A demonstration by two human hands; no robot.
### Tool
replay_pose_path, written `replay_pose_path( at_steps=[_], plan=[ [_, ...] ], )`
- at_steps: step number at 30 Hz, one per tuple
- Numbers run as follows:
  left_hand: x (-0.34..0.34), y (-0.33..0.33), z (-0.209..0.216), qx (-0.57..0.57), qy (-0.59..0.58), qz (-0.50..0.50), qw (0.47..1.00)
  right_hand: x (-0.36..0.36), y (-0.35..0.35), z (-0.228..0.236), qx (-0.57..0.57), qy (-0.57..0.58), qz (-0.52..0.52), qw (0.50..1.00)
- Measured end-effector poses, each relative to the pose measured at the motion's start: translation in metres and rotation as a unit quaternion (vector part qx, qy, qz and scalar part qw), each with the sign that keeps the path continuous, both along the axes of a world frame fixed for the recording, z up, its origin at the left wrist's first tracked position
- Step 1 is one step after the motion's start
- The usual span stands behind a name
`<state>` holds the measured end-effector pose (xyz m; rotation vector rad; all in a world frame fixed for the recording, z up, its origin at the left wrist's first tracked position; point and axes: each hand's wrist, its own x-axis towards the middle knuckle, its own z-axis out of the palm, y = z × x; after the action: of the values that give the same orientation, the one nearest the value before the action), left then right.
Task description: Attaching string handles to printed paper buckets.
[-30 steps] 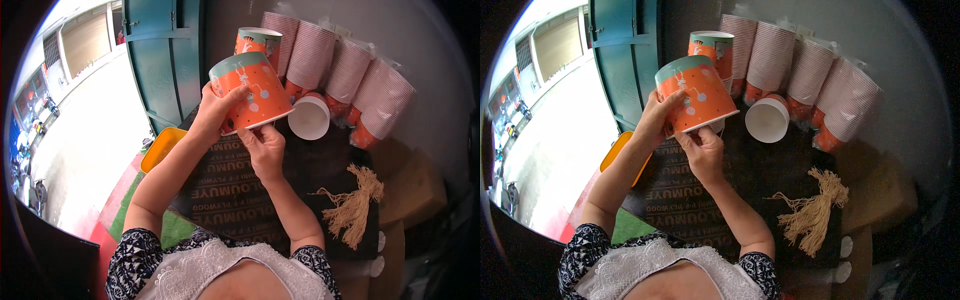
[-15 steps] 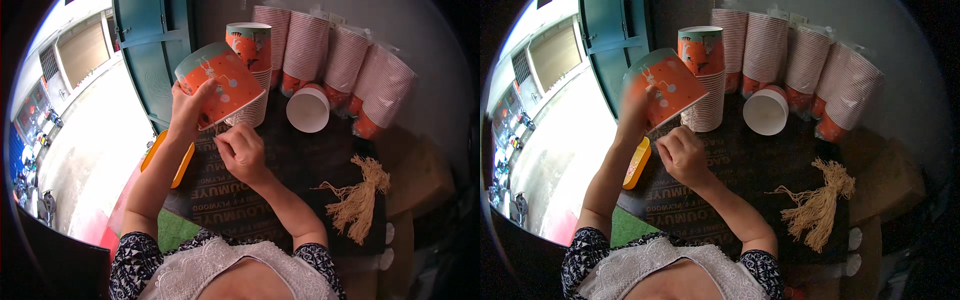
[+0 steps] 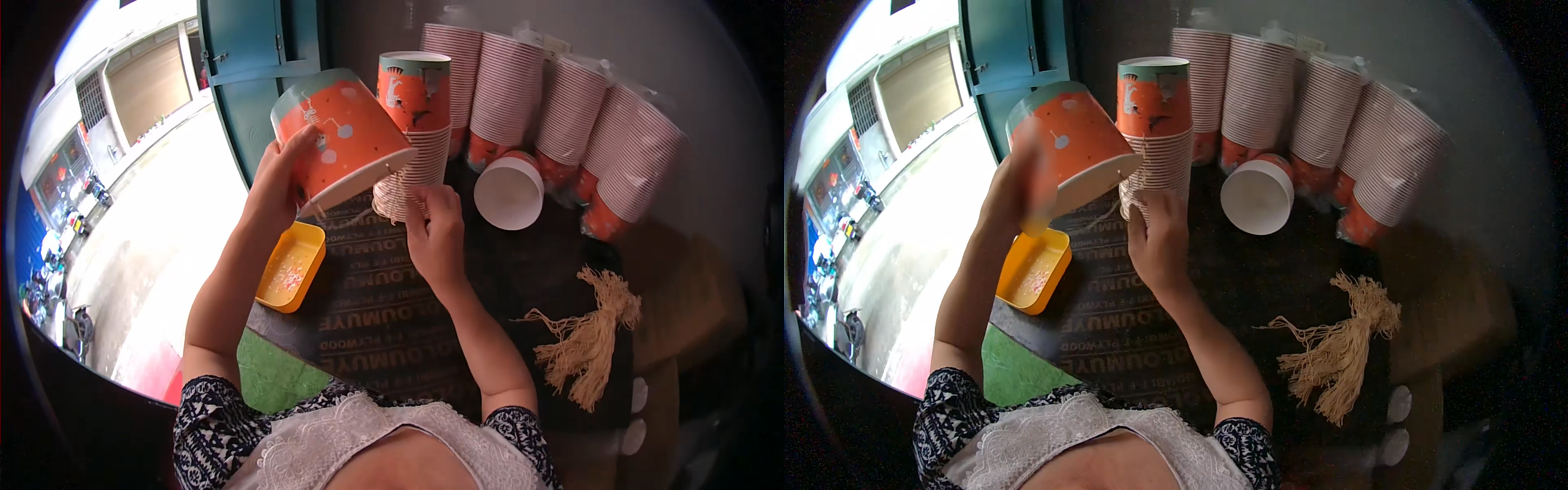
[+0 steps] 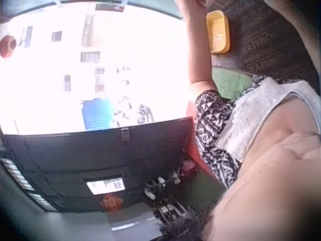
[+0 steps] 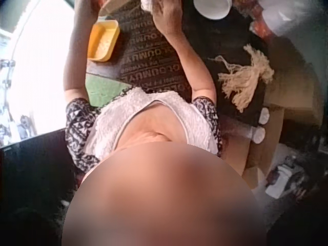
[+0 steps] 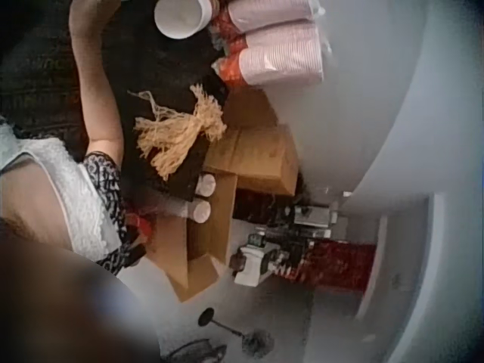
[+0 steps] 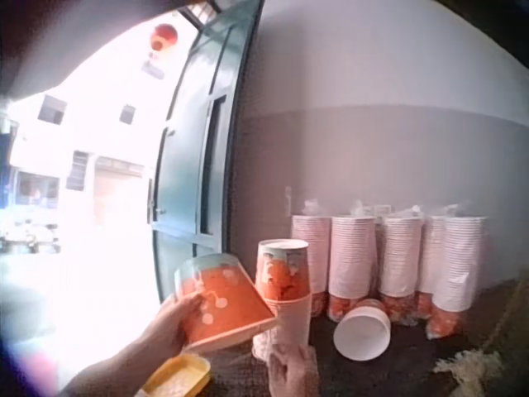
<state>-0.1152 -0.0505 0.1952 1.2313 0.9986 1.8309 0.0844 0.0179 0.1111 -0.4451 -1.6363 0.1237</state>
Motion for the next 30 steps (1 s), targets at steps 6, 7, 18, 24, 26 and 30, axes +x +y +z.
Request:
replay_pose_path(
  at_steps=[6,7,18,24,26,30],
  plan=[
    [0.021,-0.021,-0.007,-0.016,-0.015,-0.022,1.000,0.001,0.008,-0.007,-0.129,-0.020,-0.009,0.991],
    [0.025,-0.022,-0.008,-0.017,-0.015,-0.024,0.999,0.003,0.009,-0.007,-0.130,-0.020,-0.011,0.991],
    [0.036,-0.032,-0.005,-0.044,0.004,-0.046,0.998,0.009,0.010,-0.007,-0.265,-0.122,-0.018,0.956],
    [0.023,-0.030,-0.005,-0.090,-0.003,-0.042,0.995,0.007,0.017,-0.015,-0.265,-0.176,-0.004,0.948],
    [0.018,-0.028,-0.005,-0.087,-0.014,-0.065,0.994,0.006,0.020,-0.018,-0.252,-0.180,0.003,0.951],
    [0.009,-0.030,-0.005,-0.111,-0.068,-0.071,0.989,0.003,0.015,-0.015,-0.225,-0.190,0.037,0.955]
  ],
)
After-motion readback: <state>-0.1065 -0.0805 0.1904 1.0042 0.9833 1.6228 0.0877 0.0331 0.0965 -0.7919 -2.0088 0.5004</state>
